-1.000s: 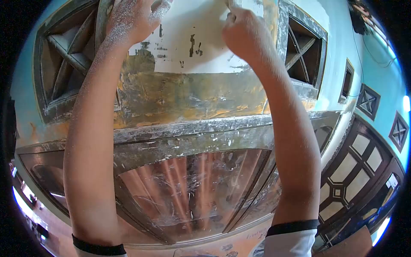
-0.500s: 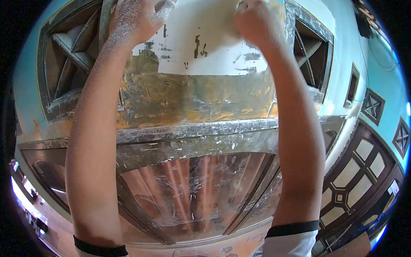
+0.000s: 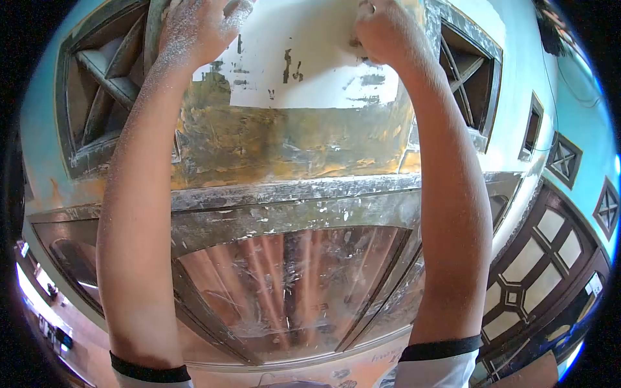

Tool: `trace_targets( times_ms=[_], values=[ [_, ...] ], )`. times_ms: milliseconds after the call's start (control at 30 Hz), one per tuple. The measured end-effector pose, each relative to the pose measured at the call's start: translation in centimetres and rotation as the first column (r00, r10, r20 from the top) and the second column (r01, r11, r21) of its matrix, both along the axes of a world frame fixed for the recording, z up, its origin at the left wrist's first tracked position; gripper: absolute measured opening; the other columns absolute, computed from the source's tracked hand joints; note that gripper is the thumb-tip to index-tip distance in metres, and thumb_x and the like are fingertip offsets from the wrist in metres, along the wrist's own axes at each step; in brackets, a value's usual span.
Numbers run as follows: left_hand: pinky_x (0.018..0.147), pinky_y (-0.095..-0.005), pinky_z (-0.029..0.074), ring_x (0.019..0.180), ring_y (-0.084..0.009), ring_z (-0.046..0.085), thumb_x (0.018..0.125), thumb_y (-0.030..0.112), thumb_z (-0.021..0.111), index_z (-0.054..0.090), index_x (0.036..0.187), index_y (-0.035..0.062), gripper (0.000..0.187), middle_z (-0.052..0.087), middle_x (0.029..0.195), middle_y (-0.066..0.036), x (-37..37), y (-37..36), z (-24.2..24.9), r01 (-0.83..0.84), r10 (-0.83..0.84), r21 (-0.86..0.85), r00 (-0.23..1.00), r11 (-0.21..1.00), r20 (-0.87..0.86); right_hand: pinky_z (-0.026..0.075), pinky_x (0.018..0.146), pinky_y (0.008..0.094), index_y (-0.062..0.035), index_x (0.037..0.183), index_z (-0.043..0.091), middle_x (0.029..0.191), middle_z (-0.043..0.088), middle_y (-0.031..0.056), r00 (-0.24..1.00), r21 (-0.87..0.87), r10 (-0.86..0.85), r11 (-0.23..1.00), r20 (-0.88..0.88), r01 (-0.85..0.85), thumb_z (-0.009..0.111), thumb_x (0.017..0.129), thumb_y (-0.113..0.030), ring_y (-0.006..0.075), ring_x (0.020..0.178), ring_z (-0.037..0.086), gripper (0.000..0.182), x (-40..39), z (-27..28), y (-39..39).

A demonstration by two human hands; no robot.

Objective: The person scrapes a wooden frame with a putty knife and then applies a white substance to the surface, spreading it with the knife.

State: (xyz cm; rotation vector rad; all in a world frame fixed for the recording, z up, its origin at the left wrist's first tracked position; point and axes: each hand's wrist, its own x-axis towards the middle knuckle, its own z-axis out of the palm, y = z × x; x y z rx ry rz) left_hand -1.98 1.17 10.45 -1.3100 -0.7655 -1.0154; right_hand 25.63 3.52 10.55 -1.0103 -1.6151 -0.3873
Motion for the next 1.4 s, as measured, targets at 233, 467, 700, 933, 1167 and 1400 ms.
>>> trace_targets(
  times_ms=[233,467,700,933,1167,1400],
  values=[
    [0.13,-0.0469,0.017,0.154,-0.0268,0.032,0.1,0.025,0.054,0.057,0.147,0.0141,0.048,0.045,0.162,-0.004,0.5,-1.0,-0.9,-0.004,0.005,-0.031,1.0,1.0,0.022,0.056,0.084,0.0546,-0.0134,0.136,0.062,0.094,0.072,0.0291,0.969,0.041,-0.2,0.98,0.145,0.196,0.048,0.105,-0.032,0.0448,0.09,0.073,0.039,-3.6,-9.1,-3.1],
    [0.128,-0.0476,0.019,0.153,-0.0272,0.032,0.1,0.024,0.054,0.057,0.147,0.0137,0.048,0.045,0.162,-0.004,0.2,-0.3,-0.9,-0.003,0.003,0.002,1.0,1.0,0.013,0.058,0.089,0.0552,-0.0074,0.125,0.065,0.102,0.073,0.0292,0.987,0.054,-0.073,0.996,0.145,0.066,0.04,0.106,-0.032,0.0444,0.098,0.072,0.04,-2.0,-3.8,-1.6],
    [0.127,-0.0485,0.02,0.154,-0.0285,0.031,0.101,0.025,0.052,0.056,0.148,0.0127,0.049,0.043,0.163,-0.005,0.3,0.4,-2.3,0.04,-0.04,0.032,0.999,0.999,-0.005,0.06,0.072,0.0534,-0.0059,0.14,0.055,0.073,0.072,0.0207,0.942,0.018,-0.16,0.987,0.296,0.162,0.043,0.108,-0.027,0.0391,0.074,0.074,0.04,-5.0,-14.4,-4.6],
    [0.128,-0.0481,0.016,0.155,-0.0277,0.027,0.102,0.027,0.051,0.052,0.151,0.013,0.051,0.04,0.165,-0.005,0.8,-0.3,-4.6,-0.01,0.011,-0.021,1.0,1.0,0.023,0.06,0.071,0.0527,-0.006,0.135,0.061,0.072,0.072,0.0219,0.969,0.095,-0.123,0.99,0.212,0.105,0.044,0.108,-0.029,0.04,0.07,0.073,0.039,-4.2,-11.5,-2.9],
    [0.129,-0.0507,0.016,0.156,-0.0275,0.025,0.103,0.029,0.05,0.051,0.152,0.0149,0.051,0.038,0.165,-0.005,0.5,-0.3,-7.2,0.022,-0.021,-0.046,1.0,0.999,0.007,0.058,0.063,0.0494,-0.0171,0.163,0.029,0.074,0.072,0.0217,0.96,-0.107,-0.104,0.985,0.261,0.135,0.047,0.107,-0.026,0.0372,0.067,0.072,0.06,-4.8,-17.1,-5.2],
    [0.129,-0.0509,0.015,0.157,-0.0275,0.024,0.102,0.028,0.05,0.048,0.154,0.0145,0.053,0.036,0.166,-0.005,0.9,-0.1,-7.8,-0.001,0.002,-0.045,1.0,0.999,0.013,0.057,0.062,0.0523,-0.0191,0.16,0.036,0.072,0.072,0.0184,0.956,-0.011,-0.137,0.989,0.259,0.145,0.044,0.109,-0.031,0.0407,0.064,0.071,0.053,-3.9,-19.3,-3.9]
  ],
)
